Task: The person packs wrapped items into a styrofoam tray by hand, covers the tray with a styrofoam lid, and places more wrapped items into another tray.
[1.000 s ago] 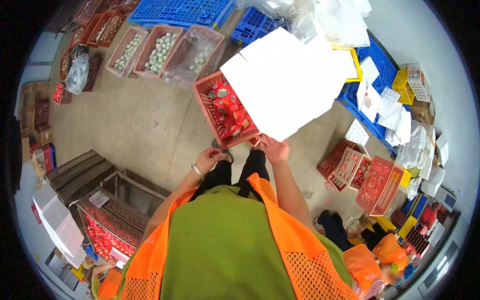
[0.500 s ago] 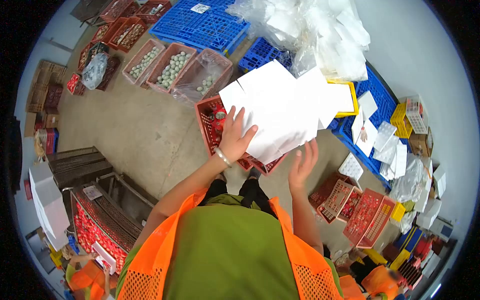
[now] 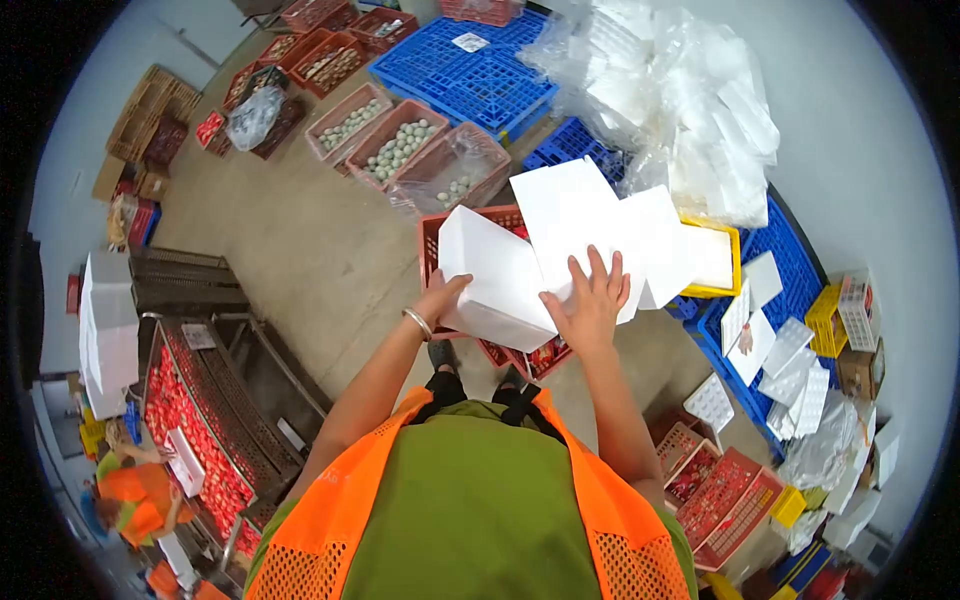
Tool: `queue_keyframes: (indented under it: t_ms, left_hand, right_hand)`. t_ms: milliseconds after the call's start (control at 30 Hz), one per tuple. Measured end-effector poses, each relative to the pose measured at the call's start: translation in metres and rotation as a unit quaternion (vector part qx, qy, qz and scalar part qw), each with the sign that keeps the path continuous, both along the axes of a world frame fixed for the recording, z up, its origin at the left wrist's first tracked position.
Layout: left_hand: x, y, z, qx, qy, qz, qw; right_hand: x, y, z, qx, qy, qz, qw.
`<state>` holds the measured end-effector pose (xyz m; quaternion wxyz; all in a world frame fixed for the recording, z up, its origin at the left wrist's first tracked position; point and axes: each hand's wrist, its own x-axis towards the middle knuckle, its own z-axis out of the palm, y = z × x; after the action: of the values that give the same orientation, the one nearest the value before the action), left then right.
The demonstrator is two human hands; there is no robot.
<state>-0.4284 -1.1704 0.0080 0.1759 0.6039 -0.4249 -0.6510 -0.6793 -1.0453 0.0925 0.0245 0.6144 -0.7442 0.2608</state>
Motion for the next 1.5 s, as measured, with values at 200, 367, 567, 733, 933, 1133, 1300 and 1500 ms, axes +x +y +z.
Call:
queue_keyframes:
  t_ms: [200, 367, 567, 733, 933, 1133, 1300, 1500]
  left_hand:
    - [0.028, 0.028, -0.021, 0.015, 0.060, 0.072, 0.995]
    - [0.124, 0.109, -0.021, 0.024, 0.342, 0.259, 0.903]
    - [0.207, 0.209, 0.013, -0.016, 0.424, 0.412, 0.807]
    - [0.211, 0.274, 0.002, 0.020, 0.437, 0.422, 0.794]
    - [0.233, 0.326, 0.076, -0.153, 0.405, 0.299, 0.851]
    - [0.304, 0.463, 0.099, -0.210, 0.263, 0.410, 0.848]
    - [0.367, 0.621, 0.105, -0.311, -0.053, 0.523, 0.792]
    - [0.399, 0.776, 0.138, -0.391, -0.105, 0.605, 0.686]
  right_hand:
    - [-0.004, 0.004, -0.005, 0.012, 0.019, 0.013, 1.000]
    - [0.011, 0.016, -0.023, 0.038, 0.059, 0.062, 0.996]
    - [0.020, 0.021, -0.007, -0.067, 0.042, 0.101, 0.992]
    - [0.090, 0.020, -0.002, 0.095, -0.384, 0.258, 0.882]
    - [0.208, 0.044, 0.060, 0.324, -0.484, 0.432, 0.689]
    - [0.321, 0.122, 0.025, 0.311, -0.427, 0.560, 0.638]
    - [0.453, 0.243, 0.046, 0.301, -0.451, 0.620, 0.567]
    - [0.573, 0.359, 0.066, 0.391, -0.430, 0.681, 0.446]
